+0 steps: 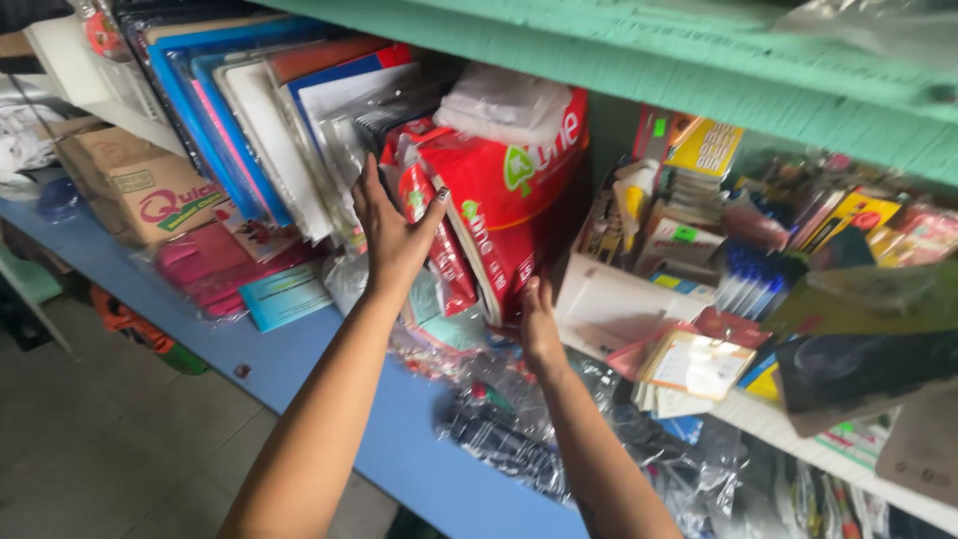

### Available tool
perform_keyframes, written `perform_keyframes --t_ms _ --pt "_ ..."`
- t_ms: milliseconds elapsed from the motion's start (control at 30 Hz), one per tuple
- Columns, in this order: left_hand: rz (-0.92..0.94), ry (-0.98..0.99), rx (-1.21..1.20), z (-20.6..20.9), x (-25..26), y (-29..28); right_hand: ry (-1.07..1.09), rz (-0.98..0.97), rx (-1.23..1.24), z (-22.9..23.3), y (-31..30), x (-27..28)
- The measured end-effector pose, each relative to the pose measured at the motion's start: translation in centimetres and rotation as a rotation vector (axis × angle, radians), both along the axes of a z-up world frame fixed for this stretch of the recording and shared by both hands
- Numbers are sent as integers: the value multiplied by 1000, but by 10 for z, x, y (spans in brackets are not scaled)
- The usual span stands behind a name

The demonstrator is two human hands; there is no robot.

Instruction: The person organizes stationery items on a cluttered shelf. They pick up a blue folder, wipe it with a dark cloth, and place it back. They then handle a white plastic-wrapped package, wiping it with the cloth before returning it to the shelf. Finally, they pick up a yellow box of glue sticks and a pack of blue pens, placing them on the shelf.

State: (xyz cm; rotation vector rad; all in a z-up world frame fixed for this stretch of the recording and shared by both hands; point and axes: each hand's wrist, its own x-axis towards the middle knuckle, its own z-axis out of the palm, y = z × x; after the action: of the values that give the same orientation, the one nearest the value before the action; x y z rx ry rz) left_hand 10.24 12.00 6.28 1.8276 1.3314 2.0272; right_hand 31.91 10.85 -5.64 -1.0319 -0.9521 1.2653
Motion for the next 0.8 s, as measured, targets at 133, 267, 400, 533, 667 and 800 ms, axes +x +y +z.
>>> perform_keyframes --t_ms 133,267,400,533,667,800 --pt "125 -97 -48 9 38 21 128 -3 -6 -11 19 -2" --pt "126 -219 -17 15 47 34 226 -110 -69 -11 33 -2" --pt "27 -341 -10 19 33 54 329 -110 30 -23 55 -4" --pt "128 -162 -162 16 20 42 396 -113 107 -27 53 -8" --pt "-17 -217 -82 10 17 57 465 -91 62 -15 46 -13" --pt "33 -215 13 3 28 68 495 -73 104 -37 62 -5"
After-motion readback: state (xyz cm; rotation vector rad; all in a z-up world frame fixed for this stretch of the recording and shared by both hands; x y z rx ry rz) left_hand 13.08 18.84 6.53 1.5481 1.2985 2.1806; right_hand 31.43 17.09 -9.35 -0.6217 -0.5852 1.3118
